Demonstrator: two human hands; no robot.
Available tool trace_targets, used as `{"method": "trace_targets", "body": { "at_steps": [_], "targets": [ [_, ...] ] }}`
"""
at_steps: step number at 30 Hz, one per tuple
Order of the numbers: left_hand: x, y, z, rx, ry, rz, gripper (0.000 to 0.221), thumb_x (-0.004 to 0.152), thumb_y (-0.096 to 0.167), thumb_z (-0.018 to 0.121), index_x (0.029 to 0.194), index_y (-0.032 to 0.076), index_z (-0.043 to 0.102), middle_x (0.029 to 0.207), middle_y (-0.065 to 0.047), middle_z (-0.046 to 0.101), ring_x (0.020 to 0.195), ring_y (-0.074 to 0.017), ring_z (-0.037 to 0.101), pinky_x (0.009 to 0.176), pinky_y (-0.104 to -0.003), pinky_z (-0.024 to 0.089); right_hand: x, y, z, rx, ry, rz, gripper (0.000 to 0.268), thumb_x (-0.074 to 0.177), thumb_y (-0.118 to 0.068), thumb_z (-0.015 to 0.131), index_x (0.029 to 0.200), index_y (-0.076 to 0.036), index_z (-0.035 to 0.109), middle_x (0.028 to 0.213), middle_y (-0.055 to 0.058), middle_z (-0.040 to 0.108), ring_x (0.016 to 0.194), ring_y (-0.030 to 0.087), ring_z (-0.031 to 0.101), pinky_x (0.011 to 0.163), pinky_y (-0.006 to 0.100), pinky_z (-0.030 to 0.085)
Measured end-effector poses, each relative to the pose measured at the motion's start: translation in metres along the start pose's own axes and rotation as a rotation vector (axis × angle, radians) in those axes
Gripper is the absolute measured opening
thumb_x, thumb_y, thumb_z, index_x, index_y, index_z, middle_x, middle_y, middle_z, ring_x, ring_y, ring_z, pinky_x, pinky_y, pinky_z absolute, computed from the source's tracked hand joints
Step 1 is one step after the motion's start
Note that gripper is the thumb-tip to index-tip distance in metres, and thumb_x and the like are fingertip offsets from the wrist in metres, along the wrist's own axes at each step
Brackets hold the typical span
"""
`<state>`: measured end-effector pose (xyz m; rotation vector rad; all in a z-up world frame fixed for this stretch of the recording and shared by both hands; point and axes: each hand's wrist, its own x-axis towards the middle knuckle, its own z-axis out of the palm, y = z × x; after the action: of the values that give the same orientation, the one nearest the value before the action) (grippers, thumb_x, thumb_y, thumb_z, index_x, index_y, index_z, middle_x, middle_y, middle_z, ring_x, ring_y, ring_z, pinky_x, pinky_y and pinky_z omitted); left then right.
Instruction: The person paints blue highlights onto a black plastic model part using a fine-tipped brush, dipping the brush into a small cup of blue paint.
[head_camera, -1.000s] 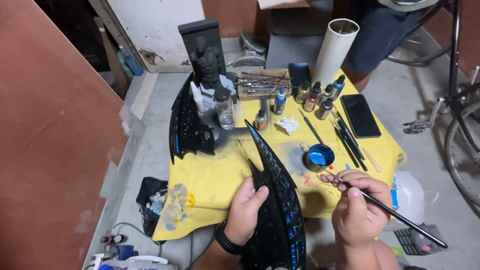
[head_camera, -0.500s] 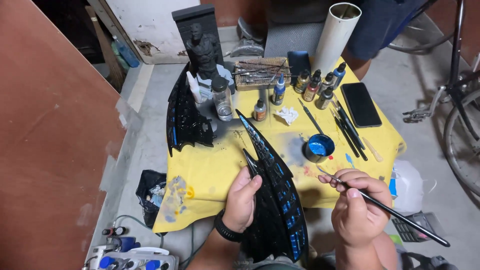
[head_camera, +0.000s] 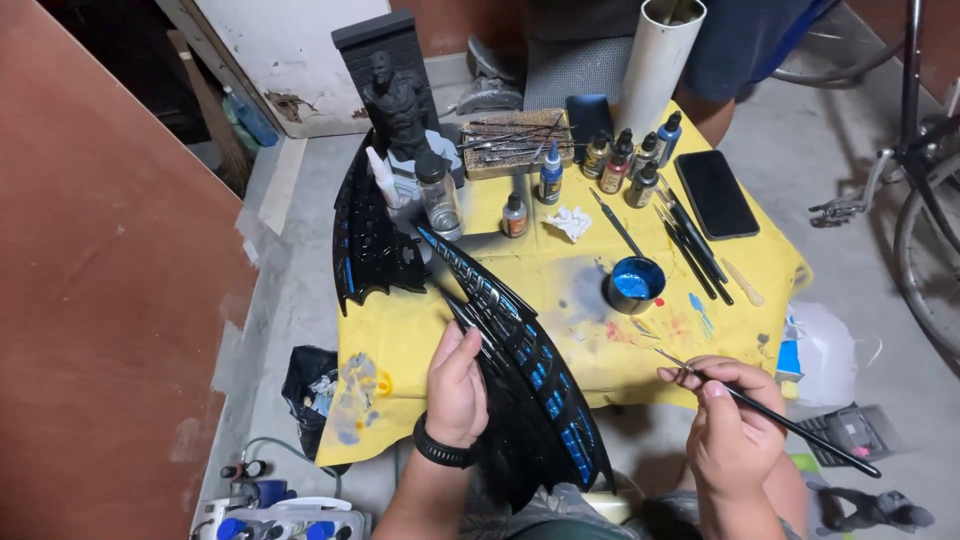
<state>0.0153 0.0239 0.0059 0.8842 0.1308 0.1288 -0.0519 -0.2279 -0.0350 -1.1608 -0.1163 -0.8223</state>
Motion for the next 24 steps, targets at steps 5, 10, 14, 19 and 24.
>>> {"method": "trace_targets", "body": {
  "at_steps": [5,10,14,19,24],
  "targets": [
    [0.007,0.001,-0.004,0.026,-0.031,0.065,0.039,0.096,0.009,0.056,0.133,-0.003,0.058,0.133,-0.017,0.066,0.127,-0.0254,0.060,0.117,-0.038,0.043,-0.019,0.013,-0.039,-0.116,0.000,0.014,0.005,0.103,0.000,0.054,0.104,0.003,0.057,0.096,0.023,0.061,0.083,0.029,0.067,0.090,0.049,0.068],
    [0.026,0.000,-0.014,0.067,-0.067,0.173,0.032,0.098,0.009,0.057,0.128,-0.002,0.059,0.128,-0.016,0.066,0.124,-0.0227,0.059,0.115,-0.037,0.043,-0.052,0.043,-0.099,-0.232,0.022,0.070,0.006,0.106,0.004,0.050,0.108,0.006,0.055,0.098,0.023,0.059,0.088,0.029,0.066,0.094,0.048,0.067],
    [0.033,-0.001,-0.021,0.069,-0.090,0.223,0.018,0.100,0.008,0.059,0.117,0.003,0.060,0.118,-0.011,0.065,0.114,-0.0174,0.059,0.109,-0.034,0.046,-0.085,0.064,-0.143,-0.004,0.147,0.272,0.006,0.102,0.001,0.054,0.099,0.002,0.059,0.086,0.020,0.061,0.076,0.029,0.065,0.080,0.046,0.066],
    [0.036,0.000,-0.017,0.106,-0.098,0.236,0.037,0.099,0.011,0.058,0.134,-0.001,0.058,0.132,-0.014,0.065,0.125,-0.0215,0.059,0.114,-0.035,0.045,-0.117,0.079,-0.182,0.096,0.250,0.418,0.005,0.102,0.003,0.053,0.100,0.002,0.057,0.076,0.019,0.058,0.072,0.029,0.063,0.077,0.050,0.065],
    [0.040,-0.001,-0.021,0.147,-0.074,0.264,0.037,0.100,0.011,0.056,0.135,-0.001,0.059,0.133,-0.012,0.065,0.127,-0.0196,0.057,0.116,-0.033,0.042,-0.127,0.092,-0.196,0.100,0.184,0.437,0.006,0.102,0.002,0.054,0.099,0.003,0.059,0.073,0.019,0.058,0.068,0.030,0.063,0.075,0.050,0.065]
  ]
}}
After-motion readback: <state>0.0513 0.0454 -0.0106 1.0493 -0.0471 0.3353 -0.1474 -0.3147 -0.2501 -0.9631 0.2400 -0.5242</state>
